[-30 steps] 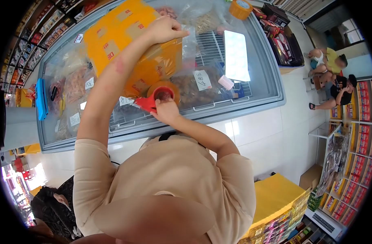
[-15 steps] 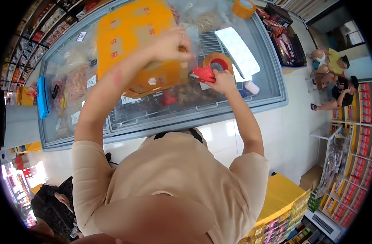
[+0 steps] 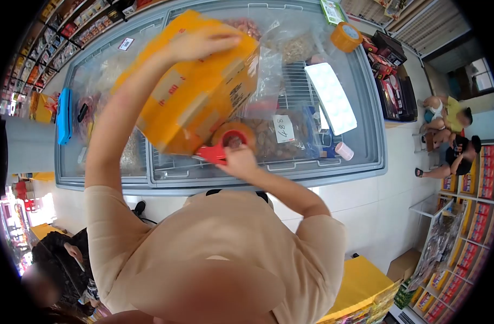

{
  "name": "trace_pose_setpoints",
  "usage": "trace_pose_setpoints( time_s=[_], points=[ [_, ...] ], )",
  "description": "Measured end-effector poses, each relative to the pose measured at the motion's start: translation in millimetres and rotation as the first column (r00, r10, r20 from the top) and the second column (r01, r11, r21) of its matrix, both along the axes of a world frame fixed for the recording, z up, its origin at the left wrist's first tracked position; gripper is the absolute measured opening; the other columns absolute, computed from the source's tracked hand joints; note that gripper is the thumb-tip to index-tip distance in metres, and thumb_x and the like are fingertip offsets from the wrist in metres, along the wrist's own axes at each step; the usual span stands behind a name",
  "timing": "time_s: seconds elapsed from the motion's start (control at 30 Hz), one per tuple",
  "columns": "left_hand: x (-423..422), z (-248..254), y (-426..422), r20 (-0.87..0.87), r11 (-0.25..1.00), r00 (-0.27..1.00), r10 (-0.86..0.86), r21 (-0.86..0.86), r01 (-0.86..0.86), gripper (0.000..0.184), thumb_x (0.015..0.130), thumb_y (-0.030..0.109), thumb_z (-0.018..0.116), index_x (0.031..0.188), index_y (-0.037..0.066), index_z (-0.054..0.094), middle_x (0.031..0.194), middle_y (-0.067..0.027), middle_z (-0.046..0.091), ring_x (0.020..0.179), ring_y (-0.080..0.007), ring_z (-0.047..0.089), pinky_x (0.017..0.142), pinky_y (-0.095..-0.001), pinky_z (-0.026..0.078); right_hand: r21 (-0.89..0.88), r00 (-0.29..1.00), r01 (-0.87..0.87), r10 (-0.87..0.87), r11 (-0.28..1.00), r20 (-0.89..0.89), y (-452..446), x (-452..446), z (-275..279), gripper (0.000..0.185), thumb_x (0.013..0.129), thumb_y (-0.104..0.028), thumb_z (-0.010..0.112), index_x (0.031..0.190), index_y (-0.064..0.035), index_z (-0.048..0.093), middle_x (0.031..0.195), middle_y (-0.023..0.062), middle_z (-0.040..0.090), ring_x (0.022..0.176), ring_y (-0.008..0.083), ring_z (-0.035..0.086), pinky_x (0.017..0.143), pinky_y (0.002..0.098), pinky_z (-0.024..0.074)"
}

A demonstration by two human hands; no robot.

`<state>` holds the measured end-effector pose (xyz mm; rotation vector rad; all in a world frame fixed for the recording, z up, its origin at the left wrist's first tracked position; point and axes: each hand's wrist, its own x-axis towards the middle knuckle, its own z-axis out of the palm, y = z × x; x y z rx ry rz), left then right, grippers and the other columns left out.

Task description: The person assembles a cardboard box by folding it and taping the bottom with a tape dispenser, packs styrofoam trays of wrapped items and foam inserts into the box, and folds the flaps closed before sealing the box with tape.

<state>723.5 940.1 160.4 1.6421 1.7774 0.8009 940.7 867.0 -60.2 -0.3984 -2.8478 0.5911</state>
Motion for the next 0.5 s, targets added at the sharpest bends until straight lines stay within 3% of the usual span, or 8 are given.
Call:
trace_pose_setpoints(
  time_s=[0.07, 0.13, 0.17, 0.23, 0.33, 0.47, 0.5],
  points=[
    [-4, -32, 37, -0.146, 0.969, 0.981, 0.127, 0.229, -0.092, 0.041, 0.085, 0.045, 0.045, 0.093, 0.008, 0.061, 0.085, -0.0029, 0.062, 0.083, -0.0139, 0.057, 0.074, -0.029, 0.044, -0.044, 0.994, -0.011, 0.007, 0.999, -0.106, -34, -34, -11, 0.046, 0.064, -0.045, 0.064, 0.078, -0.0024, 0.054, 0.058, 0.0122, 0.056, 0.055, 0.0279, 0.056, 0.064, 0.0363, 0.0444],
    [-7, -56, 59, -0.363, 0.974, 0.931, 0.035, 0.22, 0.049, 0.04, 0.083, 0.045, 0.045, 0.086, 0.009, 0.063, 0.08, -0.0066, 0.062, 0.08, -0.0215, 0.057, 0.075, -0.0338, 0.043, -0.087, 0.991, -0.029, 0.017, 0.996, -0.134, -45, -47, -16, 0.045, 0.065, -0.044, 0.064, 0.078, -0.0017, 0.054, 0.058, 0.0126, 0.057, 0.056, 0.028, 0.057, 0.065, 0.0363, 0.0444],
    [-6, -58, 58, -0.363, 0.974, 0.931, 0.04, 0.223, 0.045, 0.04, 0.083, 0.045, 0.045, 0.086, 0.009, 0.063, 0.08, -0.0066, 0.062, 0.08, -0.0215, 0.057, 0.075, -0.0338, 0.043, -0.091, 0.996, -0.04, 0.032, 0.995, -0.085, -44, -49, -16, 0.046, 0.066, -0.044, 0.063, 0.079, -0.001, 0.054, 0.06, 0.0127, 0.057, 0.056, 0.0283, 0.057, 0.066, 0.0365, 0.0442],
    [2, -63, 50, -0.634, 0.97, 0.763, 0.13, 0.241, 0.036, 0.041, 0.082, 0.043, 0.045, 0.074, 0.008, 0.063, 0.076, -0.011, 0.06, 0.078, -0.029, 0.055, 0.079, -0.038, 0.04, -0.055, 0.999, -0.052, 0.052, 0.997, -0.009, -31, -42, -14, 0.049, 0.067, -0.045, 0.061, 0.083, 0.0001, 0.053, 0.063, 0.0129, 0.059, 0.056, 0.0285, 0.057, 0.069, 0.0371, 0.0433],
    [12, -56, 44, -0.574, 0.982, 0.816, 0.065, 0.18, 0.048, 0.04, 0.081, 0.04, 0.046, 0.065, 0.007, 0.062, 0.073, -0.012, 0.06, 0.079, -0.0306, 0.053, 0.083, -0.0385, 0.038, 0.076, 0.998, -0.037, 0.033, 0.996, 0.062, 25, -10, 2, 0.044, 0.068, -0.043, 0.06, 0.083, -0.0023, 0.055, 0.068, 0.0128, 0.06, 0.064, 0.0264, 0.058, 0.071, 0.0355, 0.0421],
    [26, -59, 34, -0.552, 0.956, 0.834, 0.004, 0.248, 0.159, 0.037, 0.08, 0.037, 0.047, 0.064, 0.007, 0.062, 0.069, -0.0126, 0.059, 0.078, -0.0304, 0.053, 0.084, -0.0377, 0.037, 0.159, 0.961, 0.114, -0.15, 0.981, 0.233, 115, 52, 20, 0.048, 0.067, -0.045, 0.061, 0.088, -0.0024, 0.056, 0.067, 0.0132, 0.06, 0.066, 0.0283, 0.059, 0.073, 0.0383, 0.0423],
    [28, -60, 34, -0.558, 0.942, 0.829, -0.025, 0.265, 0.207, 0.037, 0.08, 0.036, 0.047, 0.062, 0.006, 0.06, 0.067, -0.0125, 0.058, 0.076, -0.0299, 0.052, 0.083, -0.0379, 0.037, 0.202, 0.968, 0.187, -0.216, 0.961, 0.13, 136, 68, 11, 0.047, 0.065, -0.045, 0.063, 0.084, -0.0026, 0.056, 0.065, 0.0131, 0.06, 0.064, 0.0284, 0.058, 0.071, 0.0379, 0.043]
  ],
)
